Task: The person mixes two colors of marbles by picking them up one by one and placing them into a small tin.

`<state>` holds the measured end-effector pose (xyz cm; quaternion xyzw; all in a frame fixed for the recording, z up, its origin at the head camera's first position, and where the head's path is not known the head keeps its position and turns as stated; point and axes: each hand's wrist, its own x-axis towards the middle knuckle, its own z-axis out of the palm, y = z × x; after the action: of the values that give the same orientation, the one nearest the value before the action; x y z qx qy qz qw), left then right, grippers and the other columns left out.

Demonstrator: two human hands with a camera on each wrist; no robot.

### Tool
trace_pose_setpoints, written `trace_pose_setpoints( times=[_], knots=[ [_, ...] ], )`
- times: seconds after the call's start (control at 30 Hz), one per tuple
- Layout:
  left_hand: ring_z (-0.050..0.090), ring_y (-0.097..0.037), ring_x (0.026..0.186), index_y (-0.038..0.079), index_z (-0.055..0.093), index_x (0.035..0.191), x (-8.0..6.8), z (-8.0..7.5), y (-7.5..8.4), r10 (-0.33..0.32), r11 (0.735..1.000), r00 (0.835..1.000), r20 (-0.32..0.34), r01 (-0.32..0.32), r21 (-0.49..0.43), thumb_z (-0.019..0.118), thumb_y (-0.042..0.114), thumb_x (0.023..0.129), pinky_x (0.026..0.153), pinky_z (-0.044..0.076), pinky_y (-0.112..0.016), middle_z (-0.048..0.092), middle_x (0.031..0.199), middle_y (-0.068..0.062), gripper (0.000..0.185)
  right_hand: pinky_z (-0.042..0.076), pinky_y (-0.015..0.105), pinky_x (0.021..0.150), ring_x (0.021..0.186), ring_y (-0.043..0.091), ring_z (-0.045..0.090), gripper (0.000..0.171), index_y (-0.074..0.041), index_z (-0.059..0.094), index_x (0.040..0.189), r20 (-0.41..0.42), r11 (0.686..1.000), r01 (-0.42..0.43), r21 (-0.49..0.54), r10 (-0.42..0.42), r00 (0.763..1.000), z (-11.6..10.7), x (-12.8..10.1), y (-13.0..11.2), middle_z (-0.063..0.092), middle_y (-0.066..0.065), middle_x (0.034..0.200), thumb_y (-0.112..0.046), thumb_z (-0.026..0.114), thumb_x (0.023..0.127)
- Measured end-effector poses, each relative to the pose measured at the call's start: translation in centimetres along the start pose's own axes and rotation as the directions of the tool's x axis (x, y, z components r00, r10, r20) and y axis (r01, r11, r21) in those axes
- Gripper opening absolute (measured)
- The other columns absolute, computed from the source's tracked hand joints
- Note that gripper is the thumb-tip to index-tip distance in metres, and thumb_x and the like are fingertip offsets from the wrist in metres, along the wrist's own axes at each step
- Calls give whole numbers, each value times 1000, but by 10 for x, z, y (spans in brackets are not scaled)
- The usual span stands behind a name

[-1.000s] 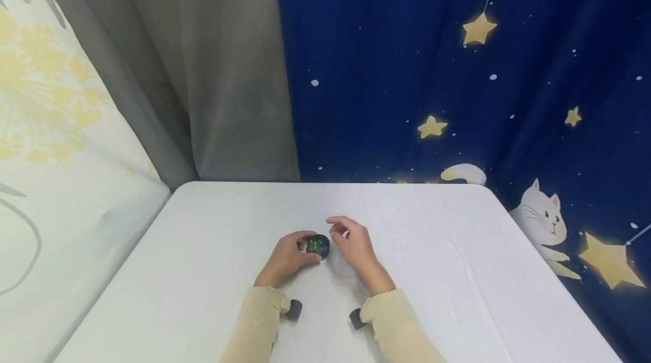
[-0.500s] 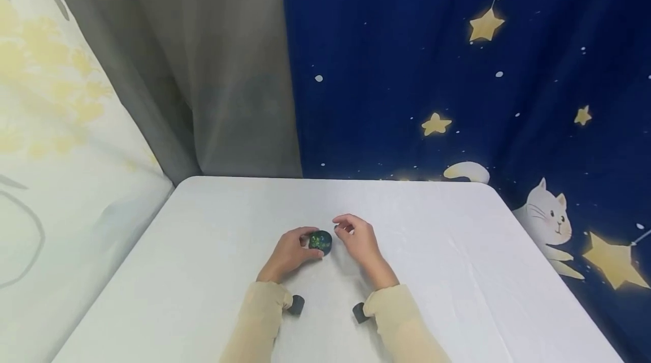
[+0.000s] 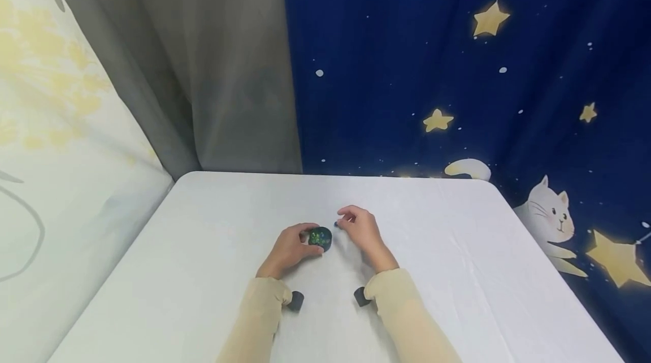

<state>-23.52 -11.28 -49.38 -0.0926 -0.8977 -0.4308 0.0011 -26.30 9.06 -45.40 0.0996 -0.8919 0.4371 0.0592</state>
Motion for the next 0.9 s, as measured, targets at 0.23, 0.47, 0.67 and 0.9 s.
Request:
trace_pose_setpoints(
  times=[0.23, 0.47, 0.67, 0.9],
  knots=[
    [60, -21, 98, 17, 65, 125, 0, 0, -2, 0, 1000, 1000, 7, 0, 4, 86, 33, 72, 86, 49, -42, 65, 119, -6, 59, 49, 34, 70, 77, 17, 58, 16, -10, 72, 102, 29, 1000, -28, -11, 29, 999, 4, 6, 4, 65, -1, 81, -14, 73, 86],
    [61, -25, 104, 16, 64, 126, 0, 0, -1, -1, 1000, 1000, 9, 1, -7, 86, 32, 73, 90, 49, -42, 64, 122, -7, 59, 51, 37, 74, 81, 20, 61, 18, -10, 72, 102, 51, 995, -95, -42, 97, 994, 6, 10, 9, 68, 4, 87, -18, 74, 86],
    [61, -24, 104, 16, 64, 126, -1, 1, 2, -4, 1000, 1000, 9, 4, -10, 86, 32, 73, 90, 49, -42, 64, 123, -8, 60, 51, 35, 70, 78, 19, 62, 18, -8, 72, 101, 75, 988, -152, -23, 154, 985, 6, 13, 14, 68, 6, 89, -19, 73, 86],
    [61, -26, 105, 16, 65, 125, -6, 1, 5, -20, 1000, 1000, 0, 20, -17, 87, 32, 72, 90, 49, -43, 64, 123, -9, 60, 49, 34, 68, 76, 18, 60, 20, -8, 72, 97, 82, 981, -192, -36, 195, 977, 7, 11, 21, 68, 4, 85, -21, 75, 83]
  ],
)
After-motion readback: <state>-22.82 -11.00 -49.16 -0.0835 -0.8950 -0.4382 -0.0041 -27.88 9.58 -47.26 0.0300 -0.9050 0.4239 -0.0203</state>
